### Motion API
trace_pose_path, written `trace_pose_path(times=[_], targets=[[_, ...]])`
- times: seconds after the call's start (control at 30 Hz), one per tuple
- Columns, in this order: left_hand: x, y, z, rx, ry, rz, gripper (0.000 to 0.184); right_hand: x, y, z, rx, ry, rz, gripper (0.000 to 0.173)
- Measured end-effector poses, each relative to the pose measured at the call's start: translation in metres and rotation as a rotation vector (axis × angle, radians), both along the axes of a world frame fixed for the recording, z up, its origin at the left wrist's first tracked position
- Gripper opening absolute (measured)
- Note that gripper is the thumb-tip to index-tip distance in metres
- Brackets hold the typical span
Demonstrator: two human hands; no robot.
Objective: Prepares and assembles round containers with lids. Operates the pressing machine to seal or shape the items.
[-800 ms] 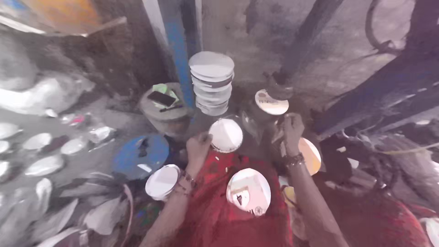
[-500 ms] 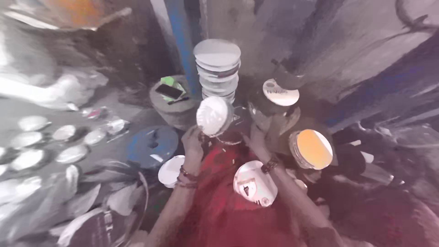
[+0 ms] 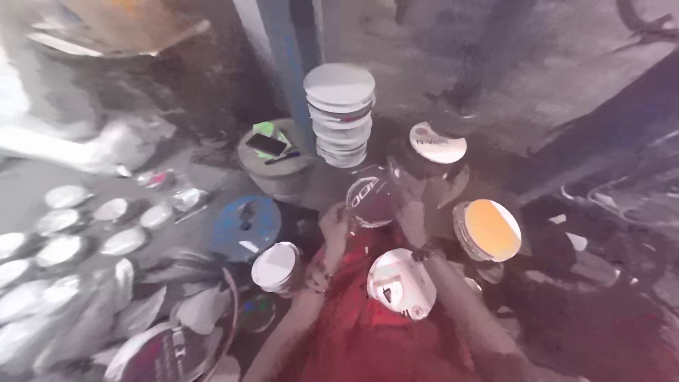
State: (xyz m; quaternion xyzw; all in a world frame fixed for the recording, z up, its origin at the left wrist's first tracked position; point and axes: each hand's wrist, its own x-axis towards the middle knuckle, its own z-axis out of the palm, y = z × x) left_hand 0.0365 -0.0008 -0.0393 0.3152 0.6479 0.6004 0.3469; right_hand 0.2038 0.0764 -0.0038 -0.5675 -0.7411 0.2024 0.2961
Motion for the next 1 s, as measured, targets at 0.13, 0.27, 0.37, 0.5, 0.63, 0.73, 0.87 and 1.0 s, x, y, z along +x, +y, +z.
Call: trace_pose_path(times=[0.13,0.27,0.37,0.5,0.63,0.73,0.87,1.0], targets=[[0.007,-0.004,0.004,0.013,-0.069,-0.026,0.030,-0.005,0.002,-0.015,0.026,-0.044,-0.014,0.026],[0.010,-0.008,0.020,-0.172,0.136,-0.141,0.038,0.005,-0.007,-0.005,-0.018,0.000,0.027,0.041],[0.011,-0.004,0.015,-0.142,-0.035,-0.099,0.035,0.041,-0.025,0.011,0.186,0.001,-0.042,0.038],[0.004,-0.017,0.002,-0.052,-0.236,-0.083,0.042,0.135,-0.040,0.038,0.294,-0.116,-0.366,0.033],[0.030,-0.047,0.004,-0.118,-0.354,-0.089,0.032,0.229,-0.032,0.031,-0.091,-0.294,-0.558,0.068],[0.048,-0.067,0.004,-0.156,-0.305,-0.332,0.034,0.247,-0.032,0.016,-0.178,-0.325,-0.514,0.065],[0.064,-0.070,0.028,-0.022,-0.081,-0.630,0.025,0.244,-0.036,0.011,0.144,-0.014,-0.569,0.049],[0.085,-0.054,0.049,0.007,0.009,-0.783,0.031,0.233,-0.047,0.011,0.256,0.553,-0.458,0.042]])
